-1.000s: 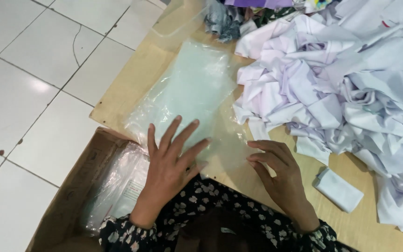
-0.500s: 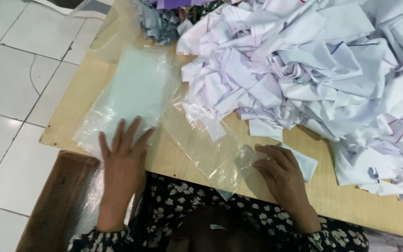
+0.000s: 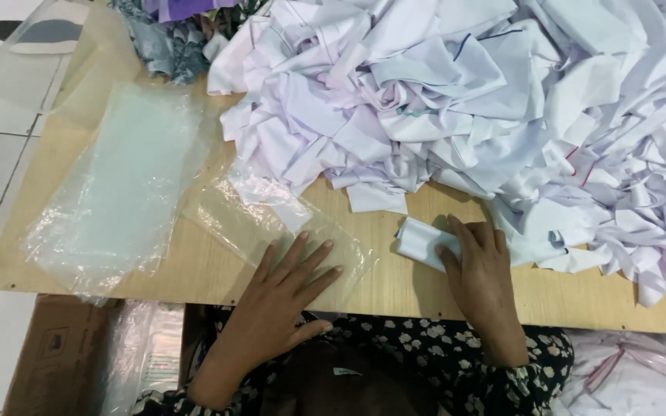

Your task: Folding small white fabric pieces and inserting them into small plastic bags for packaging.

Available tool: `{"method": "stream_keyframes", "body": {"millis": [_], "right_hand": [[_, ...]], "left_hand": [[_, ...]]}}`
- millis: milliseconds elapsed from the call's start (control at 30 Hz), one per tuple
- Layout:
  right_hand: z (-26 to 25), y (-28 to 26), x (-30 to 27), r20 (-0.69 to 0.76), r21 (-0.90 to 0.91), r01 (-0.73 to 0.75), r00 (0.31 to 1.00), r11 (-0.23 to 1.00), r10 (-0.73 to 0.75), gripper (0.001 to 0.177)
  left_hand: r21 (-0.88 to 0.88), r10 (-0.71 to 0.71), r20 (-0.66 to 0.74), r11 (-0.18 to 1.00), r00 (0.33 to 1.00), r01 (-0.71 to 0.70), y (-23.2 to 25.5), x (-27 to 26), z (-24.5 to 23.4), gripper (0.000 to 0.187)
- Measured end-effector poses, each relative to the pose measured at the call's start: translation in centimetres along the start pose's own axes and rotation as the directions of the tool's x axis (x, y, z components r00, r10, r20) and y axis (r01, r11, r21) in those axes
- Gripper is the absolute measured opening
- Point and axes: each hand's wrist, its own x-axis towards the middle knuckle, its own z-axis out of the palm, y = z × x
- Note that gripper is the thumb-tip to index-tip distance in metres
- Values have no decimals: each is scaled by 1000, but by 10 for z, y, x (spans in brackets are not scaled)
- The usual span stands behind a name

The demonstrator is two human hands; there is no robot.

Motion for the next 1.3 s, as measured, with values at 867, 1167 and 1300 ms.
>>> {"method": "stream_keyframes", "body": {"millis": [867, 1167, 1300], "right_hand": [[-45, -21, -33, -52, 675, 68, 998, 735, -44, 18], [-5, -38, -40, -376, 98, 431, 851, 897, -367, 41], [-2, -43, -42, -414, -117, 426, 800, 897, -434, 47]], "left_hand": [[-909, -280, 263, 249, 923, 334, 72, 105, 6, 43], [-946, -539, 313, -101, 782, 309, 65, 104, 30, 19], [-916, -529, 401, -202, 748, 347, 63, 104, 28, 20]]}}
